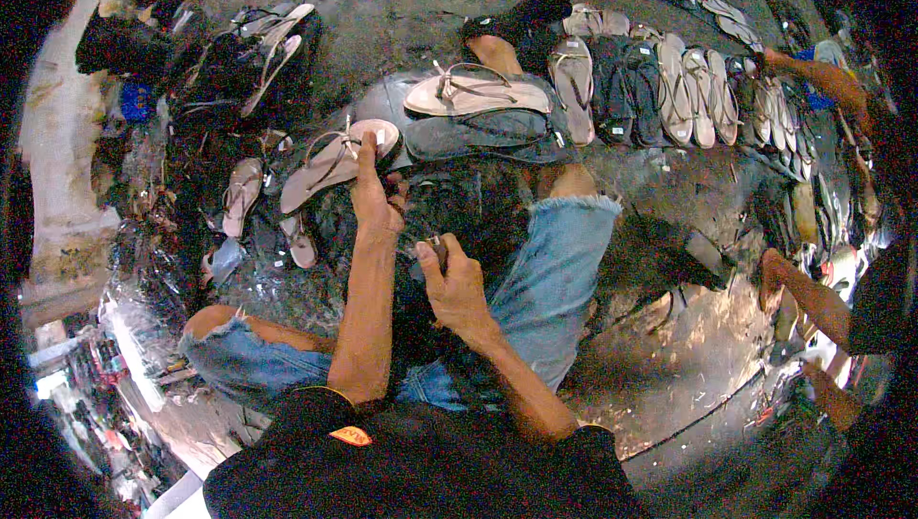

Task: The person sits on the floor and repeatedly picks up sandals, using a knife to scrape or clean the soles and straps. They handle multiple sandals one at a time, turning them over and scraping different surfaces before placing them back on the floor.

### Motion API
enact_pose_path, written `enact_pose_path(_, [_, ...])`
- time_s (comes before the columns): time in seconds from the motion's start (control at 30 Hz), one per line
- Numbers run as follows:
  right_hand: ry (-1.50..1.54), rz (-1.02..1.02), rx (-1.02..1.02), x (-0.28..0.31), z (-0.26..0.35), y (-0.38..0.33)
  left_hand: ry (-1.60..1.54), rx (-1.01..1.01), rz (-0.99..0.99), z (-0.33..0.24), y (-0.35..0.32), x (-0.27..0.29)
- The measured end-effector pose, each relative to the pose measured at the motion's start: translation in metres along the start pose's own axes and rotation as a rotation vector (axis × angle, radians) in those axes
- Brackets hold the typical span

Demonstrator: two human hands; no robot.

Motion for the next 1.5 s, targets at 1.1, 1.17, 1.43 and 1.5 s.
enact_pose_path(1.1, [0.485,-0.725,-0.115,0.267,-0.019,-0.084,-0.227,-0.214,0.783,-0.032,0.098,-0.099])
enact_pose_path(1.17, [0.426,-0.868,-0.121,0.305,-0.039,-0.108,0.195,-0.369,0.816,-0.006,0.127,-0.157])
enact_pose_path(1.43, [0.261,-0.959,-0.419,0.295,-0.141,-0.152,1.323,-0.019,1.335,0.068,0.159,-0.175])
enact_pose_path(1.5, [0.251,-0.967,-0.407,0.307,-0.153,-0.159,1.450,0.097,1.319,0.033,0.070,-0.185])
Point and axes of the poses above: each hand's wrist, its own y-axis towards the middle knuckle, its own x-axis out of the back of the hand, z = x × y, the point moved 7 cm from there along y, towards the middle knuckle, and after that the axes turned 4 degrees about -x, right-handed, at the moved point
